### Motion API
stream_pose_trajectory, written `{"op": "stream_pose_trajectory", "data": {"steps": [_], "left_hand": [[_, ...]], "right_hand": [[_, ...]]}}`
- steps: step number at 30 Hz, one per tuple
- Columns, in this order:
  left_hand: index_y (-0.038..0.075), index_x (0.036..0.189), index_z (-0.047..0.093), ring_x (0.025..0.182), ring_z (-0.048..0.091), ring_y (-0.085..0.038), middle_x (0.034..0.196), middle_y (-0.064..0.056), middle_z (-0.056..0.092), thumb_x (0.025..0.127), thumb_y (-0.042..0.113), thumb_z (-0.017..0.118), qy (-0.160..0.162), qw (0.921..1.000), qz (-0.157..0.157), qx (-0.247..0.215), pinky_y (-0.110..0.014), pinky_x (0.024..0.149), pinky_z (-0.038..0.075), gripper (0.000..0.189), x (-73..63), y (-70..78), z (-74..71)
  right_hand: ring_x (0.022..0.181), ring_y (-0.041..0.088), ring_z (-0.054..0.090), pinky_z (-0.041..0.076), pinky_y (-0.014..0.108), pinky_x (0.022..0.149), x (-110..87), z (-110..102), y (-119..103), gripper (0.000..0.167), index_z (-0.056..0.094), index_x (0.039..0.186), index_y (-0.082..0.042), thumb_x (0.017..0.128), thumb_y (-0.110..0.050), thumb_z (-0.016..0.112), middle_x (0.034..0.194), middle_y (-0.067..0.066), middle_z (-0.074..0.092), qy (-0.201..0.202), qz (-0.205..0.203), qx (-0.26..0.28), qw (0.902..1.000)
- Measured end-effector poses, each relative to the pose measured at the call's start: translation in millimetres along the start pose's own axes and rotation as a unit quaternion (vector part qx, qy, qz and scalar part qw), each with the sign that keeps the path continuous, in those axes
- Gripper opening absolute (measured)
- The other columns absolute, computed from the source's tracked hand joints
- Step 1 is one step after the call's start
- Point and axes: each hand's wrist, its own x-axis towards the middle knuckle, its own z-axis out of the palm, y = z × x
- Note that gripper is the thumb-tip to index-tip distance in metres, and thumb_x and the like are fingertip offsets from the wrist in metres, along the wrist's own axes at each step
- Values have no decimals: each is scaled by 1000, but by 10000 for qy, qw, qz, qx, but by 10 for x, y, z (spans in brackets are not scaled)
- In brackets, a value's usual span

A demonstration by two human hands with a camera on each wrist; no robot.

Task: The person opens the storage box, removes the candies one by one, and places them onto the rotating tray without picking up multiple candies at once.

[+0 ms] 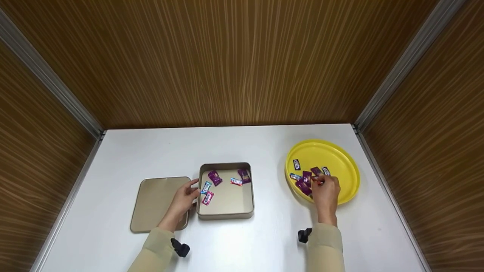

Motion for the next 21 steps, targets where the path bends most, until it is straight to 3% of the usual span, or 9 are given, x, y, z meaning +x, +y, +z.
{"op": "stream_pose_trajectory", "data": {"steps": [4,10,14,21], "left_hand": [[9,144,48,104,61,-25,115,-13,60,99,10,55,15,10000,52,33,-36,89,52,45,6,-17,-1],[10,144,48,103,62,-25,115,-12,60,100,11,55,16,9999,47,99,-37,89,52,45,7,-20,-3],[10,144,48,104,61,-24,115,-12,60,99,10,55,43,9999,45,101,-38,91,51,45,7,-18,0],[12,143,50,103,61,-23,116,-13,60,99,11,56,50,10000,9,37,-39,91,51,45,17,-7,-2]], "right_hand": [[87,31,60,45,21,63,35,-1,44,16,69,100,9,90,-2,66,98,24,63,4,-91,-94,9999],[89,35,61,51,42,75,48,16,64,17,67,102,10,92,-3,63,97,26,65,-224,-122,-174,9995],[88,38,62,51,47,78,50,49,71,16,68,100,12,91,-1,64,94,27,66,-235,-262,-169,9992],[104,44,60,50,53,88,33,75,40,26,65,112,13,90,-1,64,108,31,64,-443,-288,-157,9985]]}}
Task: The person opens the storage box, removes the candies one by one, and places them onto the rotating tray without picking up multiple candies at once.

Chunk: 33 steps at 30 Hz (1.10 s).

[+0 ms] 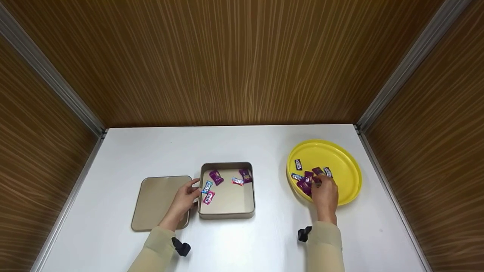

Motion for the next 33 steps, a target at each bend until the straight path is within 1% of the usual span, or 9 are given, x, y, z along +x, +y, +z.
{"op": "stream_pose_trajectory", "data": {"steps": [5,10,15,17,21,23,26,29,33], "left_hand": [[11,143,50,100,61,-23,113,-13,61,98,9,57,24,10000,59,43,-37,87,52,45,2,0,5],[8,142,50,101,61,-24,114,-14,61,98,8,57,40,9998,186,75,-37,86,53,45,-5,-9,13],[10,143,49,103,61,-23,116,-13,60,98,9,57,27,9999,133,38,-37,88,53,45,-4,-8,14],[10,143,49,103,61,-22,116,-12,59,99,10,56,16,9999,97,36,-36,88,52,45,-2,-7,14],[9,143,49,102,61,-23,114,-12,60,98,9,56,19,9999,122,35,-36,86,53,46,-2,-8,13],[8,144,48,102,61,-24,114,-13,59,98,8,56,11,9999,129,11,-36,86,53,46,-5,-10,11],[8,145,47,103,61,-25,113,-12,59,99,8,55,-28,10000,80,-11,-36,86,52,46,-9,-12,10],[9,145,46,104,61,-25,114,-13,59,100,9,55,-40,10000,67,-29,-36,87,52,46,-11,-11,9],[8,144,48,102,61,-24,115,-14,60,99,8,56,4,9999,159,33,-36,85,53,46,-11,-10,7]], "right_hand": [[110,45,56,46,53,94,-19,0,-79,29,64,117,11,90,0,64,115,31,62,-124,-36,41,9999],[112,45,55,45,54,96,-28,-26,-157,31,62,119,12,90,0,64,118,31,59,-238,-86,108,9996],[114,45,54,45,54,96,-37,-51,-209,35,61,123,10,92,-4,65,123,31,57,-409,-159,86,9990],[117,47,52,44,56,97,-45,-55,-237,39,58,127,9,92,-7,65,127,32,54,-598,-215,92,9979],[118,48,50,41,59,98,-61,-47,-312,47,52,134,8,94,-14,66,127,31,53,-1108,-491,19,9926],[115,47,52,41,59,97,-71,-31,-363,50,50,135,8,95,-16,66,124,31,55,-1261,-705,-71,9895],[115,48,52,39,60,99,-94,14,-459,49,50,134,10,93,-13,66,124,32,56,-1234,-1089,-205,9861],[118,50,49,37,60,101,-134,76,-577,49,52,133,10,92,-12,68,127,34,54,-1204,-1433,-287,9819],[124,49,44,33,61,105,-209,160,-744,50,52,135,6,93,-17,68,134,31,50,-1452,-1579,-273,9763]]}}
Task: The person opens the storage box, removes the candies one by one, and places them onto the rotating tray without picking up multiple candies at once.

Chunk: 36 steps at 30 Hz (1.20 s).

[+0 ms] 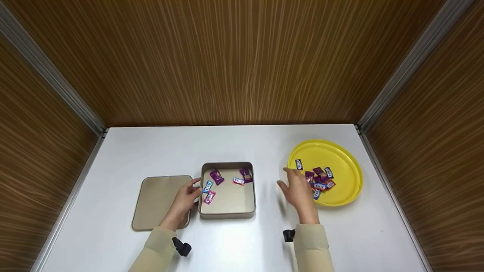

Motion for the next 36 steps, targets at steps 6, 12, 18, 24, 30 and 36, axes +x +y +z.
{"op": "stream_pose_trajectory", "data": {"steps": [6,12,18,24,30,36], "left_hand": [[8,143,49,101,61,-23,114,-13,60,98,8,56,14,10000,-16,-5,-35,85,53,45,-1,2,15],[8,143,50,101,62,-23,115,-14,61,98,8,57,47,10000,15,34,-36,86,53,45,9,-4,16],[8,143,49,102,62,-23,115,-13,62,99,9,57,3,10000,30,55,-36,86,53,45,12,-3,12],[10,145,47,103,61,-24,115,-12,61,100,10,54,-118,9999,-34,20,-36,86,52,45,3,-9,-5],[10,145,46,105,61,-24,117,-13,60,100,11,54,-111,9999,-59,-68,-38,90,52,46,-9,0,-14],[10,145,46,105,62,-25,119,-15,61,100,11,53,-115,9999,-10,-57,-38,89,52,45,-17,-3,-13]], "right_hand": [[124,45,47,36,58,104,11,136,-256,48,55,134,2,92,-16,69,134,26,52,-124,-299,7,9995],[123,40,50,39,53,104,28,325,-533,47,57,132,0,90,-15,71,134,22,54,-274,-682,49,9973],[123,34,53,42,49,102,24,544,-781,48,57,135,-4,90,-16,71,135,15,55,-858,-841,67,9927],[129,34,49,38,49,107,15,762,-947,44,60,133,-8,91,-15,70,135,13,56,-1205,-1213,80,9852],[130,32,47,36,49,108,7,926,-1049,42,59,133,-9,93,-16,67,139,12,53,-1393,-1419,-19,9800],[129,33,48,38,48,107,42,1052,-1092,42,58,135,-6,94,-14,65,138,15,53,-1500,-1791,-52,9723]]}}
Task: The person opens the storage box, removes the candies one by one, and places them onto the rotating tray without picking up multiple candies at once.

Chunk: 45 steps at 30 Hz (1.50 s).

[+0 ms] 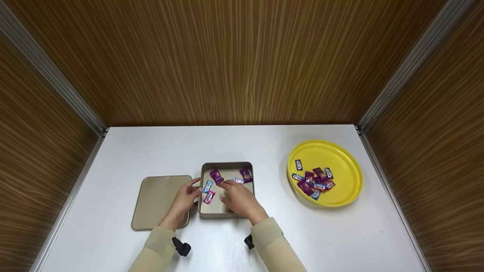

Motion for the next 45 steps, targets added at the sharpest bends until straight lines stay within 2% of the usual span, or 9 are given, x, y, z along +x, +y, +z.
{"op": "stream_pose_trajectory", "data": {"steps": [6,12,15,20,26,29,35,41,45], "left_hand": [[10,144,47,103,62,-24,117,-14,61,100,11,55,7,10000,-16,-22,-36,86,52,45,11,-5,-7],[9,144,48,103,62,-24,116,-14,62,100,10,55,0,10000,55,20,-36,85,52,45,8,-4,-11],[9,144,47,104,62,-25,116,-14,62,100,11,54,-37,10000,40,83,-37,86,52,45,0,1,-11],[11,145,47,104,62,-26,115,-13,62,100,11,54,-32,9999,-50,154,-37,86,52,45,1,17,-8],[8,144,47,101,62,-25,114,-14,61,98,8,55,-16,10000,8,78,-34,83,53,46,22,10,-9],[7,143,49,99,63,-24,113,-14,62,97,7,57,27,9999,86,124,-33,78,53,46,36,5,-7],[10,142,50,99,62,-24,114,-14,62,98,7,57,72,9999,3,150,-32,78,53,45,40,10,1],[10,143,49,100,62,-26,115,-15,60,98,8,56,38,10000,-38,63,-33,80,53,46,36,5,5],[9,142,50,100,62,-24,114,-14,61,97,7,57,102,9998,-5,180,-34,82,53,46,47,13,9]], "right_hand": [[121,32,55,39,48,105,117,112,3,40,61,129,-2,90,-8,69,129,16,60,58,-576,-184,9982],[114,29,60,41,47,104,215,229,-33,35,66,121,-1,86,-1,69,123,12,65,-114,-975,-280,9948],[115,26,59,43,42,103,238,275,-49,35,66,125,-4,89,-5,69,125,8,65,-284,-931,-203,9950],[116,23,58,43,40,103,247,338,-47,39,62,131,-7,94,-14,67,129,3,63,-549,-948,-22,9940],[114,26,57,44,43,100,225,374,-35,33,65,128,-8,97,-20,63,129,5,62,-646,-774,-220,9947],[112,27,57,44,43,99,214,370,-24,29,69,122,-7,96,-19,64,127,8,63,-573,-621,-330,9959],[107,29,60,46,45,98,206,337,22,22,74,110,-6,92,-17,68,120,10,65,-346,-561,-636,9958],[111,31,61,39,48,105,204,302,93,15,76,97,-6,87,-16,73,120,12,66,119,-577,-1571,9858],[114,34,60,43,47,102,193,286,134,17,76,100,-6,87,-16,74,124,11,65,186,-469,-1885,9808]]}}
